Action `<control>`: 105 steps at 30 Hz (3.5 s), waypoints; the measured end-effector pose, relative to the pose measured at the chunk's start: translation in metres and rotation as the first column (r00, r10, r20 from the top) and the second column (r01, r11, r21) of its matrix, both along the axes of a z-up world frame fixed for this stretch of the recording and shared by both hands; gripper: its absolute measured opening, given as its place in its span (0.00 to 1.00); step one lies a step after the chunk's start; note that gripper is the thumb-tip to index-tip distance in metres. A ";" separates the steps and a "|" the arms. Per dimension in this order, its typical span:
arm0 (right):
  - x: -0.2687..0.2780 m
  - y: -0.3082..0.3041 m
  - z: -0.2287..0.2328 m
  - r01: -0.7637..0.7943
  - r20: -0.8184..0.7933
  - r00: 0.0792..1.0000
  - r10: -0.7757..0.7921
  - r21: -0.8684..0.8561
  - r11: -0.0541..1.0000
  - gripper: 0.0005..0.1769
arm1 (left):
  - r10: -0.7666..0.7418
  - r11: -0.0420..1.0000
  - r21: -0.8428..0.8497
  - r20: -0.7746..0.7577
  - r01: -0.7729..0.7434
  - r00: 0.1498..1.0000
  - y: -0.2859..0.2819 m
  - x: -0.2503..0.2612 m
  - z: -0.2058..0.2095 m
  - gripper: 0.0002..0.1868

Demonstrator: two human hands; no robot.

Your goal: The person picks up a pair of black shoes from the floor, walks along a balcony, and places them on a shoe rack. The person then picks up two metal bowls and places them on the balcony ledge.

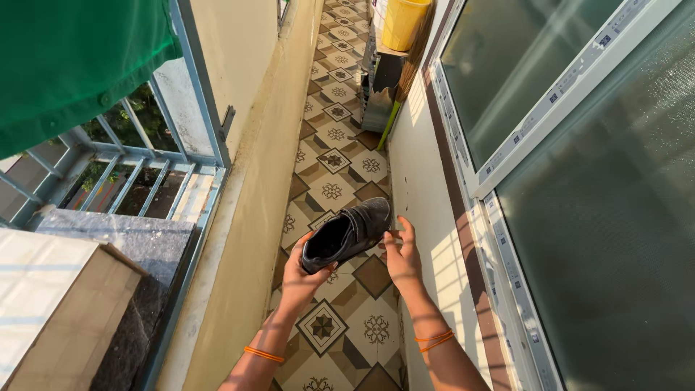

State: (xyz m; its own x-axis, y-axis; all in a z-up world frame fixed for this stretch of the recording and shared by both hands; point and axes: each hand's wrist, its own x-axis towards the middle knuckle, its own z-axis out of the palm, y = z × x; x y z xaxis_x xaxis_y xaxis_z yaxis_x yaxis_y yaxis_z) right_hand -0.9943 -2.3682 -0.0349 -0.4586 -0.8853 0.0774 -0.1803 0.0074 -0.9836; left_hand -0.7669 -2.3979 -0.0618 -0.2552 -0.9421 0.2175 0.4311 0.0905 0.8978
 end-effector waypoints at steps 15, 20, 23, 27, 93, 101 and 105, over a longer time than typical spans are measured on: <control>-0.093 -0.304 0.034 0.006 -0.448 0.892 -0.067 -0.137 0.991 0.09 | 0.025 0.997 0.065 0.089 -0.030 0.996 -0.323 -0.135 0.012 0.37; -0.147 -0.427 0.042 -0.101 -0.384 0.923 0.021 -0.190 0.976 0.07 | 0.155 0.983 -0.121 0.155 -0.137 0.976 -0.433 -0.166 0.035 0.36; -0.173 -0.500 0.041 -0.085 -0.437 0.899 -0.020 -0.219 0.972 0.08 | 0.255 0.967 -0.039 0.238 -0.254 0.937 -0.488 -0.174 0.037 0.35; -0.199 -0.603 0.040 -0.062 -0.275 0.961 0.026 -0.124 0.990 0.09 | 0.321 0.941 0.010 0.287 -0.338 0.902 -0.581 -0.181 0.027 0.35; -0.453 -1.742 -0.058 -0.197 -0.213 0.917 0.338 0.496 0.846 0.23 | 0.073 0.993 -0.112 0.821 0.034 0.567 -1.756 -0.550 -0.087 0.41; -0.452 -1.840 -0.240 -0.270 -0.118 0.905 0.410 0.584 0.765 0.27 | -0.213 0.973 0.231 0.927 -0.022 0.309 -1.833 -0.529 -0.196 0.44; -0.465 -1.872 -0.357 -0.232 -0.256 0.828 0.499 0.654 0.720 0.26 | -0.355 0.923 0.378 0.910 -0.077 0.216 -1.867 -0.536 -0.260 0.34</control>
